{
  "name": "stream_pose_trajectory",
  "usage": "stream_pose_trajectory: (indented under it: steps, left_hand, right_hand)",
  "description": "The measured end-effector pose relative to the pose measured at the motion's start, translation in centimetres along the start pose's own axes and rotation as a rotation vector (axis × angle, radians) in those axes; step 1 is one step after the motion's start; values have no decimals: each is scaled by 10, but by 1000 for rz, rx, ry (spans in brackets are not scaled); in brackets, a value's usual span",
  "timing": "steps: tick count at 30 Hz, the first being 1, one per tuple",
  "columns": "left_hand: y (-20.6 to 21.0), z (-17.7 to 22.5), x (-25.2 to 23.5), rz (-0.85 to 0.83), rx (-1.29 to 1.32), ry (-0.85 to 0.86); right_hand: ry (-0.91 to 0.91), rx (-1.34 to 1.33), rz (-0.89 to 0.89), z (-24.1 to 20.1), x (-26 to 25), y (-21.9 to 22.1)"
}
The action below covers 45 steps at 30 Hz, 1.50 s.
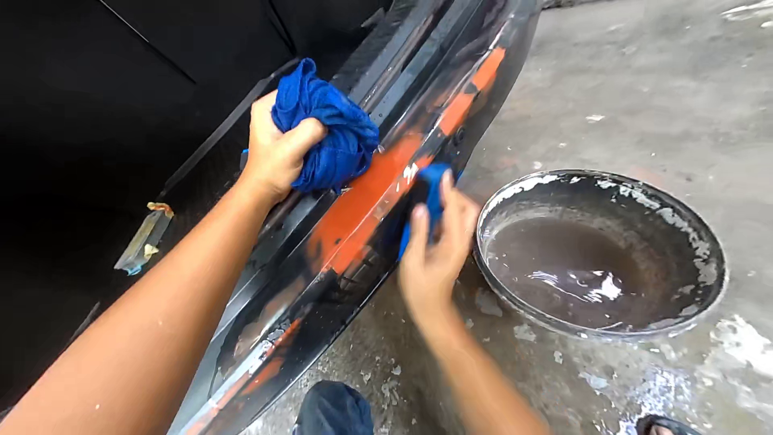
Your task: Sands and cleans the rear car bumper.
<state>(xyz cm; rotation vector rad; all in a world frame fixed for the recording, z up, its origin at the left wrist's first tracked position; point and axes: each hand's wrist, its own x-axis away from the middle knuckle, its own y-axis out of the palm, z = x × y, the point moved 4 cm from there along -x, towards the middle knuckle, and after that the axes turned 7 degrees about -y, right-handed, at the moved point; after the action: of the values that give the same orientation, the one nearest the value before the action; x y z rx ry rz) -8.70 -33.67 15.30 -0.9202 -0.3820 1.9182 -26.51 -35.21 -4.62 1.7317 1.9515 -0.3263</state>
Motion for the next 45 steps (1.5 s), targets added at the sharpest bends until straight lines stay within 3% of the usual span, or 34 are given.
stream_pose_trajectory:
  steps: [4, 6, 9, 11, 14, 16, 19, 21, 23, 26, 28, 30, 33, 36, 41, 45]
  left_hand:
    - [-1, -1, 1, 22, 12, -4]
    - [-2, -1, 0, 15, 12, 0]
    - [-1, -1, 2, -1, 1, -5]
    - [-1, -1, 6, 1, 14, -10]
    - [0, 0, 5, 0, 43, 14]
    - [-2, -1, 1, 9, 35, 19]
    - [0, -2, 8, 2, 10, -15]
    - [0, 0, 6, 2, 13, -5]
    - [0, 0, 5, 10, 20, -1]
    - [-2, 0, 0, 9, 6, 9]
    - [-2, -1, 3, 5, -14, 2]
    - [0, 0, 5, 4, -8, 3]
    - [-1, 0, 2, 9, 21, 9]
    - [-2, 0, -2, 15, 11, 14]
    - [-1, -1, 1, 10, 24, 11]
    - [-3, 0, -5, 11, 35, 17]
  right_hand:
    - [-189, -56, -42, -33, 123, 22]
    - [-214, -71, -21, -26, 109, 21]
    - [-84, -67, 69, -26, 65, 19]
    - [-14, -46, 36, -39, 82, 20]
    - [-90, -76, 0, -35, 123, 22]
    - [-115, -88, 39, -21, 101, 23]
    - [58, -127, 111, -29, 78, 21]
    - [123, -160, 73, -41, 97, 23]
    - [66, -180, 21, -44, 124, 23]
    - [14, -170, 85, -34, 98, 26]
    - [115, -200, 129, -43, 89, 29]
    - [189, -231, 103, -57, 103, 32]
    - [116, -224, 20, -60, 136, 34]
    - [50, -191, 45, -53, 116, 36]
    - [177, -235, 82, -61, 127, 35]
    - [201, -266, 139, -51, 77, 31]
